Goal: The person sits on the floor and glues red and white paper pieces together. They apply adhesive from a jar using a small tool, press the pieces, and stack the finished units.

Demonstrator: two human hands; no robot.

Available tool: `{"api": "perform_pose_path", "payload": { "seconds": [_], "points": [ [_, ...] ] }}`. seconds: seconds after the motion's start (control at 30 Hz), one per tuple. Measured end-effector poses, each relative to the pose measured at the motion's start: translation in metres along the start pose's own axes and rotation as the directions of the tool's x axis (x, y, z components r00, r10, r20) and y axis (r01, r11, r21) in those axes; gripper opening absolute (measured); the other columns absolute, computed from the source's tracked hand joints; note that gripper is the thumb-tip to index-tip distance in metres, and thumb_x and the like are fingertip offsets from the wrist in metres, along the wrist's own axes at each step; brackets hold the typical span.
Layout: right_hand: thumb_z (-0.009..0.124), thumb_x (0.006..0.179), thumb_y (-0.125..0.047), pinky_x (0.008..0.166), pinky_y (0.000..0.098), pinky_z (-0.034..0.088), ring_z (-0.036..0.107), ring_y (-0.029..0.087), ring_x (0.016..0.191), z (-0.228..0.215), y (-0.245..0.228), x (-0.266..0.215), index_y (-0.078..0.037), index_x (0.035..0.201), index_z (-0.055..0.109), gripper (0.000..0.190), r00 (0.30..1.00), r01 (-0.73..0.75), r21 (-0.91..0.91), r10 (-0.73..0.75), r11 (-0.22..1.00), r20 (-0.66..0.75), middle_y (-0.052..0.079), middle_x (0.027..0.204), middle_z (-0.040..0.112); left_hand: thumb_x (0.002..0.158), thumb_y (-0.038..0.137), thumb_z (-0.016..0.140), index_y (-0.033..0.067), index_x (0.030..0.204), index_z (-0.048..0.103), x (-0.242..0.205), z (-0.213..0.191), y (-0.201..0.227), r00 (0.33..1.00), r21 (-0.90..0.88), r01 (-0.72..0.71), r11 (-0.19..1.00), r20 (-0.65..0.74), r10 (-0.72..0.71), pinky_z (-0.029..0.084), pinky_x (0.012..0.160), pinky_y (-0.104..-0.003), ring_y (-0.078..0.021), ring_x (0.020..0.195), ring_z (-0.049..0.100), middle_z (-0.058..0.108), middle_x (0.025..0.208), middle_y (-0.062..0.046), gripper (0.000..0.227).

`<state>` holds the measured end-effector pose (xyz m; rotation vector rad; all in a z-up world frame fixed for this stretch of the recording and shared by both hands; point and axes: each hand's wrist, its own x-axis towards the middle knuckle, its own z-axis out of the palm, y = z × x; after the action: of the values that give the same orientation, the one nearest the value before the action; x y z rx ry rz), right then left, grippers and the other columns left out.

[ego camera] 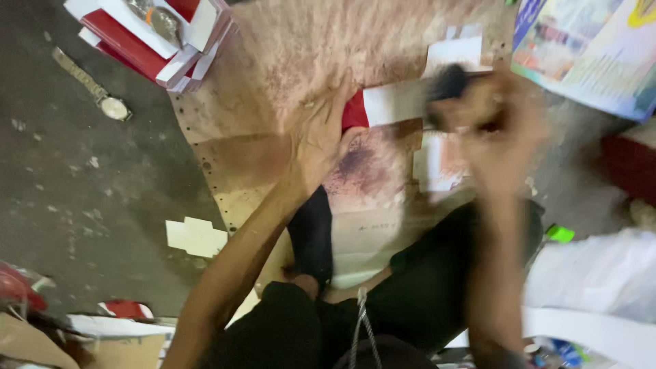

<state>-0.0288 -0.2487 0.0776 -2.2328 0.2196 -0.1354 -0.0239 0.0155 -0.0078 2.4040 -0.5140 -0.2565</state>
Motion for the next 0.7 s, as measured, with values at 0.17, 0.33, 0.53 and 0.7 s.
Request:
{"api": "perform_pose_path", "payload": {
  "seconds": [0.17,0.33,0.53,0.7],
  "points": [
    [0.090,0.082,-0.019,0.077,0.0450,0.058,0.070,0.040,0.091,0.036,-0.033,0.005,-0.004,0.127,0.067,0.053,0.993,0.066,-0.503,-0.005,0.862,0.122,0.021,0.115,0.069,0.089,0.033,0.078,0.0029,0.161,0.025,0.020,0.008,-0.007,0.998,-0.096,-0.025,0.995,-0.060,0.020,0.043,0.114,-0.043,-0.0312,0.140,0.056,0.058,0.152,-0.010,0.094],
    [0.087,0.094,-0.020,0.081,0.0402,0.062,0.073,0.035,0.090,0.042,-0.048,-0.003,-0.003,0.136,0.062,0.051,0.997,0.040,-0.153,-0.031,0.987,0.065,0.015,0.109,0.069,0.087,0.033,0.080,0.0025,0.160,0.028,0.015,-0.006,-0.001,0.999,-0.057,0.025,0.998,-0.035,-0.027,0.046,0.111,-0.044,-0.0321,0.132,0.060,0.058,0.148,-0.016,0.095],
    [0.086,0.094,-0.011,0.095,0.0413,0.059,0.071,0.039,0.110,0.079,-0.008,-0.032,-0.001,0.136,0.062,0.050,1.000,0.017,-0.155,-0.014,0.988,0.017,0.020,0.126,0.065,0.096,0.036,0.073,0.0038,0.159,0.035,0.006,0.009,-0.004,0.996,-0.111,0.011,0.994,-0.088,-0.021,0.049,0.110,-0.043,-0.0308,0.132,0.062,0.061,0.148,-0.012,0.080],
    [0.085,0.094,-0.009,0.101,0.0459,0.054,0.065,0.041,0.117,0.041,0.030,-0.038,-0.002,0.138,0.065,0.049,0.999,-0.007,-0.336,0.019,0.942,0.031,0.021,0.135,0.062,0.098,0.034,0.071,0.0006,0.153,0.041,0.004,0.009,0.002,1.000,-0.048,-0.029,0.998,0.011,0.029,0.044,0.111,-0.043,-0.0326,0.130,0.061,0.059,0.147,-0.017,0.071]
  ]
}}
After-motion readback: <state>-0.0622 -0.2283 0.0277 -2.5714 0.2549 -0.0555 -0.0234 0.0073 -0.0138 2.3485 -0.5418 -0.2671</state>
